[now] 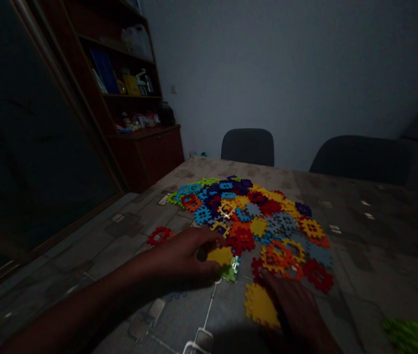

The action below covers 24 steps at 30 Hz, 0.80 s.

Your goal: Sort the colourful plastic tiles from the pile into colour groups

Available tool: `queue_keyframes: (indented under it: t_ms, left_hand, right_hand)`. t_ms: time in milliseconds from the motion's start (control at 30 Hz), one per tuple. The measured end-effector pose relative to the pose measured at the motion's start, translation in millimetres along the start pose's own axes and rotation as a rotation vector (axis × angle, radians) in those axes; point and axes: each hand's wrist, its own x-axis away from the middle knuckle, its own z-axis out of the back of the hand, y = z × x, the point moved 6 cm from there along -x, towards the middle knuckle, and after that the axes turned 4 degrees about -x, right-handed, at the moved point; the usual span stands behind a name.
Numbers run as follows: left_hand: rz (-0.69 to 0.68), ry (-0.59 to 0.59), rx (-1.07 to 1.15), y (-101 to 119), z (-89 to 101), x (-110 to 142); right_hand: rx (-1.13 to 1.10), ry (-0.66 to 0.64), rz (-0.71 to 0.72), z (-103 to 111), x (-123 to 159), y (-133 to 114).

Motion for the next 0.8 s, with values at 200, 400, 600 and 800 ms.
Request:
queue_keyframes:
  t_ms: [200,400,600,800]
  left_hand:
    - [-0.009,-0.222,0.523,14.7,-37.6,-5.3]
    - [0.013,-0.324,0.807,11.9,-59.6,-9.5]
    - [0.073,-0.332,0.988,12.4,-82.0,-14.2]
    - [0.005,-0.252,0.838,21.4,-93.1,-20.8]
  right_hand:
    - [0.004,-0.082,-0.064,15.6,-0.3,-1.1]
    - [0.000,-0.150,-0.013,21.5,0.8,0.5]
    - [0.015,-0.090,-0.029,14.9,1.7,-0.7]
    - [-0.038,-0.089,-0.051,20.3,1.6,5.9]
